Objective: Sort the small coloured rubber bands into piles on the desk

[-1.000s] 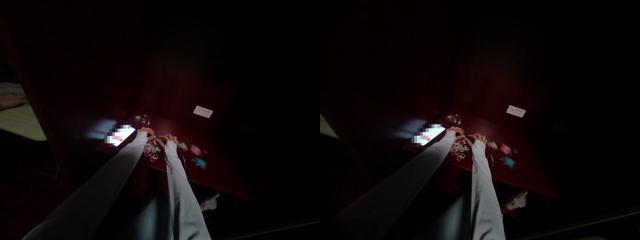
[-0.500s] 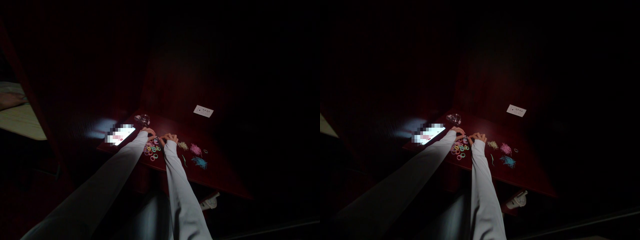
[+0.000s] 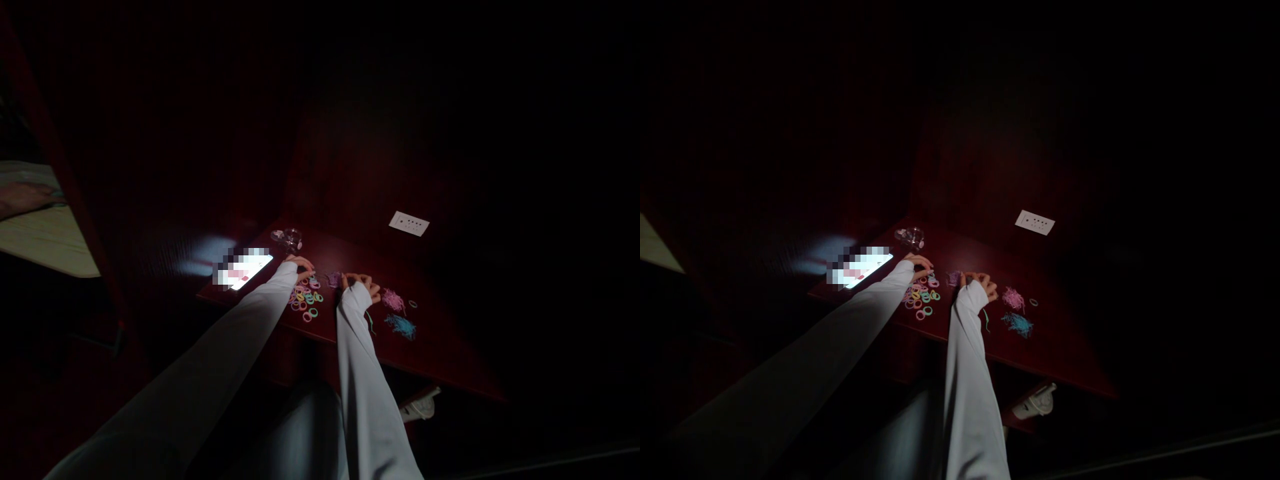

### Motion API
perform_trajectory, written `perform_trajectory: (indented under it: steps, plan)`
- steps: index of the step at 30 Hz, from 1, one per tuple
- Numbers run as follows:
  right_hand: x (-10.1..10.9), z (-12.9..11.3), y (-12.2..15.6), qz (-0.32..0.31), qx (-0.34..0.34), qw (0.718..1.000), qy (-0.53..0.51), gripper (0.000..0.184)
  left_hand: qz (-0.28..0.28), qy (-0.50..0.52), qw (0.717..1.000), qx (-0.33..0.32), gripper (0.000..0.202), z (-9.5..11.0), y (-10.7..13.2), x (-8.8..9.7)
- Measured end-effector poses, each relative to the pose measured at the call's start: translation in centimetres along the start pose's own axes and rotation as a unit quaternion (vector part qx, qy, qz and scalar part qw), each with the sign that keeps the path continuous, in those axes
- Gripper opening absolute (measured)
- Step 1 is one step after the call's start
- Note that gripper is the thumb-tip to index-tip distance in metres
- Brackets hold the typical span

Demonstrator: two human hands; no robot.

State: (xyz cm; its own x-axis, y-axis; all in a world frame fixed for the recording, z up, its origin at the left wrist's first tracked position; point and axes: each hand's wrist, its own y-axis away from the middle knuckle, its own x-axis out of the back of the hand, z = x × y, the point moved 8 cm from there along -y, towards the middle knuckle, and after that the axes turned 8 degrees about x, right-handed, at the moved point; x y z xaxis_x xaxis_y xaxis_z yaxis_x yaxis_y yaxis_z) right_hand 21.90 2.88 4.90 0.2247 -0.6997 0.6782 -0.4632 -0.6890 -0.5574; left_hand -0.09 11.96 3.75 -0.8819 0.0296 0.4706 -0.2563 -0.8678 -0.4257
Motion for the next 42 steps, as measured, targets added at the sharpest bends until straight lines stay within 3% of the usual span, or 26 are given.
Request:
perform_trajectory:
  steps: [6, 10, 15, 28, 31, 34, 37, 42]
  plan:
    - [-0.2, -0.1, 0.0, 0.014, -0.012, 1.000, -0.018, 0.028, -0.007, -0.017, 1.000, 0.008, 0.011, -0.3, -0.4, -0.3]
    - [-1.0, -2.3, 0.2, -0.020, 0.089, 0.995, -0.034, 0.026, -0.008, -0.010, 1.000, 0.001, 0.012, -0.5, -0.4, -0.5]
    - [-1.8, -5.1, 1.3, -0.081, 0.227, 0.970, -0.020, 0.031, 0.007, -0.009, 1.000, 0.009, 0.015, -0.6, -0.3, -0.4]
    - [-2.8, -5.7, 1.7, -0.132, 0.266, 0.954, -0.038, 0.035, -0.018, -0.006, 1.000, -0.004, 0.019, -0.2, -0.3, -0.5]
    - [-2.1, -5.3, 1.3, -0.098, 0.238, 0.966, -0.034, 0.032, -0.014, -0.007, 1.000, 0.000, 0.009, 0.0, -0.2, -0.5]
    - [-0.7, -3.1, 0.3, -0.042, 0.110, 0.993, -0.001, 0.026, 0.008, -0.013, 1.000, 0.017, 0.005, 0.0, -0.2, -0.2]
    - [0.7, -1.0, 0.0, 0.002, -0.003, 1.000, 0.023, 0.022, 0.023, -0.033, 0.999, 0.033, 0.009, 0.0, -0.1, 0.0]
    - [0.6, -0.6, 0.1, -0.013, -0.014, 0.999, 0.027, 0.018, 0.020, -0.056, 0.997, 0.044, 0.013, -0.2, -0.1, -0.2]
